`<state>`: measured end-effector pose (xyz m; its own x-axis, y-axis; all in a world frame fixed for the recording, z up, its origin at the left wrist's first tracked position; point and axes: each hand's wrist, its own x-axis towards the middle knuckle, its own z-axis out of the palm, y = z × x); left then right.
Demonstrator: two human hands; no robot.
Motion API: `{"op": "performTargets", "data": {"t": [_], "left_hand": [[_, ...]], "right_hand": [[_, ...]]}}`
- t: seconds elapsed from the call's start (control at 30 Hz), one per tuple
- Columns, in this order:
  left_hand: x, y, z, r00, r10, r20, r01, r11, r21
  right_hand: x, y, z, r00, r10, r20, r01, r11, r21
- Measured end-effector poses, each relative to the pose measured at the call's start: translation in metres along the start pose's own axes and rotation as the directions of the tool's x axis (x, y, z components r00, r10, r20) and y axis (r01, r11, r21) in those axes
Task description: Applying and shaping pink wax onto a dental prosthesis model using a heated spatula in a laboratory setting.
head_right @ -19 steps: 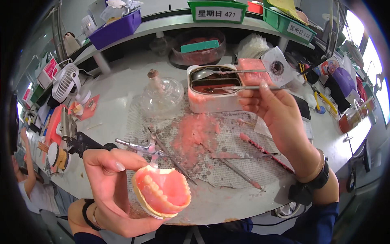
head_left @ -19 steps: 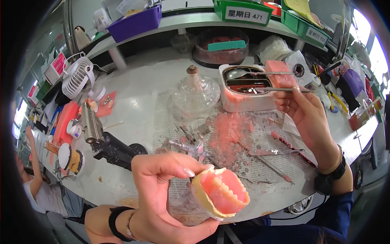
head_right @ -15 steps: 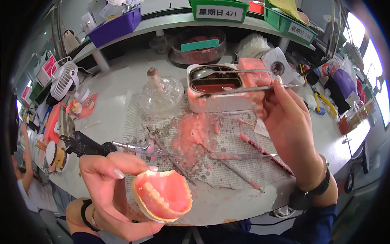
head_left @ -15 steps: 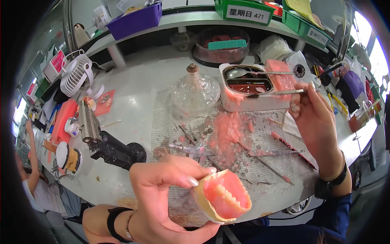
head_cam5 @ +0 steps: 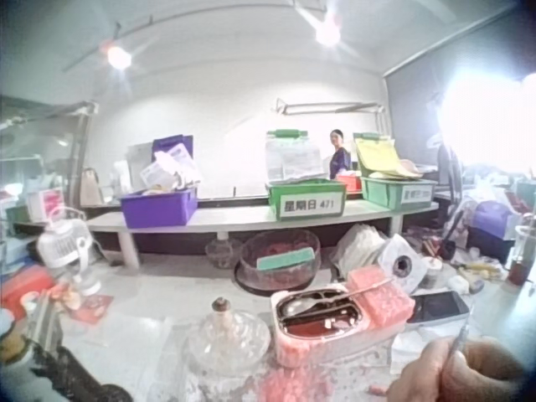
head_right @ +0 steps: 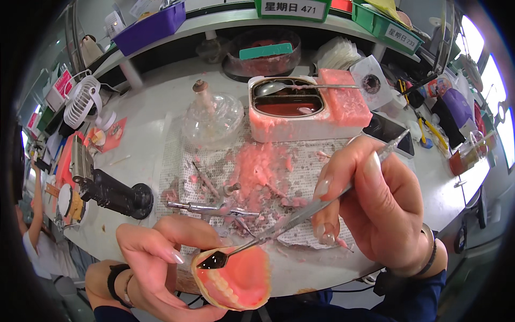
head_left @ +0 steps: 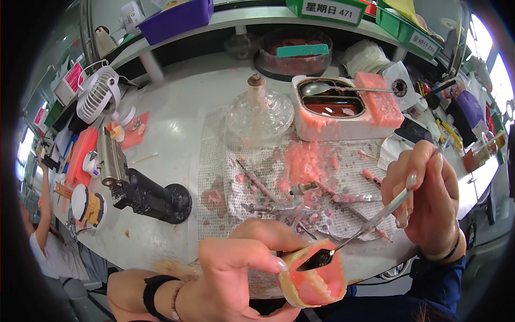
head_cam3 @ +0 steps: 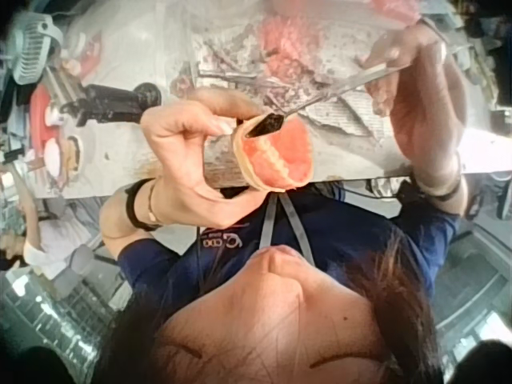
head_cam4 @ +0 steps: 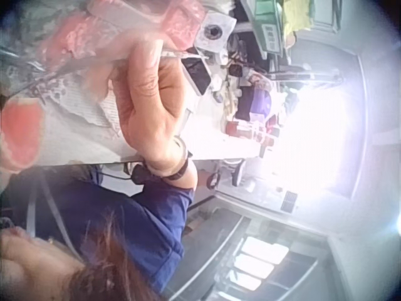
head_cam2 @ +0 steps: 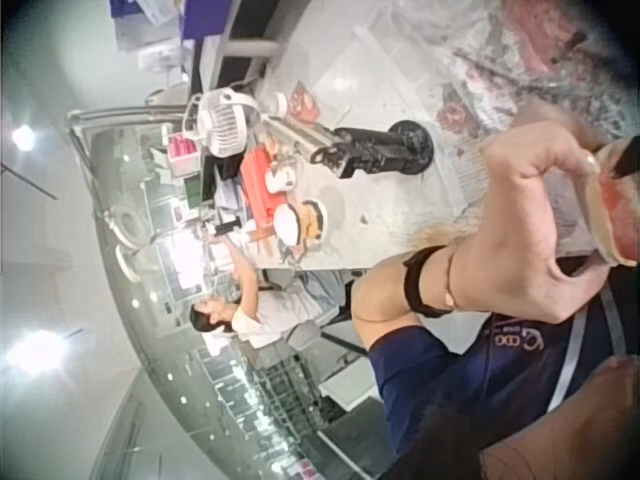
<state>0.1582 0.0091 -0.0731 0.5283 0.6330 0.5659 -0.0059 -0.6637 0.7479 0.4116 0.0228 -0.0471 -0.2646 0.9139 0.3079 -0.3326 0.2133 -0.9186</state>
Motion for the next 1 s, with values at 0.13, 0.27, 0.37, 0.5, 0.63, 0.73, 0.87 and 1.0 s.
{"op": "performTargets", "data": {"t": [0.13, 0.27, 0.37, 0.5, 0.63, 0.73, 0.87, 1.0], "left_hand": [[-0.002, 0.0, -0.001, 0.999, -0.027, 0.019, 0.027, 1.0, 0.006], [-0.002, -0.003, 0.001, 1.0, -0.023, 0.022, 0.023, 0.999, -0.027], [-0.004, -0.005, 0.004, 0.999, -0.017, -0.032, 0.014, 0.996, -0.086], [-0.003, -0.002, 0.002, 1.0, -0.002, -0.022, 0.001, 1.0, -0.026], [-0.001, -0.007, 0.005, 0.999, -0.003, -0.038, 0.001, 0.999, -0.045], [0.001, -0.008, 0.004, 0.999, 0.016, -0.041, -0.018, 0.999, -0.049], [0.0, 0.0, 0.0, 0.998, 0.027, -0.05, -0.027, 1.0, 0.006], [0.001, 0.001, -0.002, 0.998, 0.033, -0.06, -0.034, 0.999, -0.016]], "right_hand": [[-0.001, 0.002, -0.003, 0.994, -0.07, 0.085, 0.075, 0.995, -0.059], [0.001, 0.001, -0.007, 0.979, -0.083, 0.184, 0.11, 0.984, -0.138], [0.003, 0.004, 0.01, 0.985, -0.149, 0.084, 0.163, 0.967, -0.196], [0.003, 0.004, 0.013, 0.986, -0.163, 0.034, 0.166, 0.962, -0.218], [0.002, 0.001, 0.002, 0.985, -0.136, 0.106, 0.154, 0.969, -0.192], [0.001, 0.001, -0.003, 0.976, -0.133, 0.172, 0.164, 0.969, -0.182], [0.001, 0.0, -0.002, 0.975, -0.153, 0.161, 0.183, 0.965, -0.188], [0.0, -0.003, 0.001, 0.981, -0.134, 0.139, 0.159, 0.968, -0.192]]}}
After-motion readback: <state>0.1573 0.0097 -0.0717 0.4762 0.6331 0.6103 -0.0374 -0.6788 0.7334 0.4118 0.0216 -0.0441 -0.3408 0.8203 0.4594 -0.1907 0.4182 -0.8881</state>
